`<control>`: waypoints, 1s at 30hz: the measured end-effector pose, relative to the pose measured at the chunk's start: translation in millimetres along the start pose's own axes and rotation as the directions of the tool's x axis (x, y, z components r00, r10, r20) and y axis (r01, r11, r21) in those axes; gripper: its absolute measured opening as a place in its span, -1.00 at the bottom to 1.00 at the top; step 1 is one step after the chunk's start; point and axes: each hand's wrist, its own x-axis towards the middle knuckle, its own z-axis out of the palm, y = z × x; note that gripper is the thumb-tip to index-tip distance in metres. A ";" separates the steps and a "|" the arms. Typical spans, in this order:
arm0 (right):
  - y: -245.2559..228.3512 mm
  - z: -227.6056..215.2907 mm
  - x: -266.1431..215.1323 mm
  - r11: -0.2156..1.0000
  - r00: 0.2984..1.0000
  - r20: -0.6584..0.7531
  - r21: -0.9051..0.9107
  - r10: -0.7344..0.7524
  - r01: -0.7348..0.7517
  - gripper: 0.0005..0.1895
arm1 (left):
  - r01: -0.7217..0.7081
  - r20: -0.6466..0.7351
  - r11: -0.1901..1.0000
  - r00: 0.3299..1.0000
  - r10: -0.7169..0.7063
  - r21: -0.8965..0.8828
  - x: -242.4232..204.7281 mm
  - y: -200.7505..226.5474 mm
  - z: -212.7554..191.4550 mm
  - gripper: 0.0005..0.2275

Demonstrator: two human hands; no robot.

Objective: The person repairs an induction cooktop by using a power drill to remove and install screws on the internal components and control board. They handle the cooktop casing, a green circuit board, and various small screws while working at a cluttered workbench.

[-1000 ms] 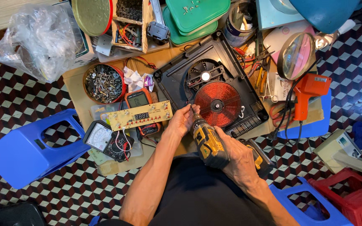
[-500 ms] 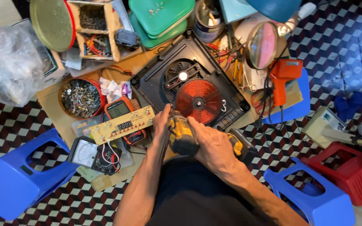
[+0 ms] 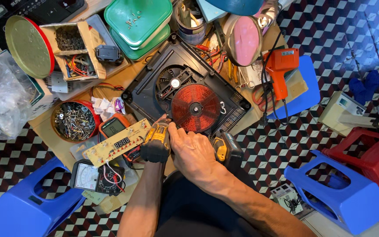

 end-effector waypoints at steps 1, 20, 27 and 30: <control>1.2 -0.3 1.3 1.000 1.000 -0.007 0.000 -0.007 0.007 -0.42 | -0.076 0.005 0.995 0.997 0.075 0.063 0.6 1.3 -5.0 -0.70; 10.3 -42.9 63.2 0.965 0.927 0.364 -0.197 -0.092 0.173 -0.65 | -0.167 -0.310 0.541 0.665 0.679 0.824 23.9 -13.7 33.9 -0.86; 8.6 -38.4 56.7 0.975 0.940 0.337 -0.187 -0.047 0.116 -0.63 | -0.257 -0.329 0.567 0.602 0.728 0.782 35.6 -14.7 6.1 -0.88; 6.2 -42.7 59.2 0.982 0.931 0.364 -0.179 0.018 0.052 -0.48 | -0.301 -0.285 0.551 0.612 0.738 0.779 36.1 -16.1 13.6 -0.79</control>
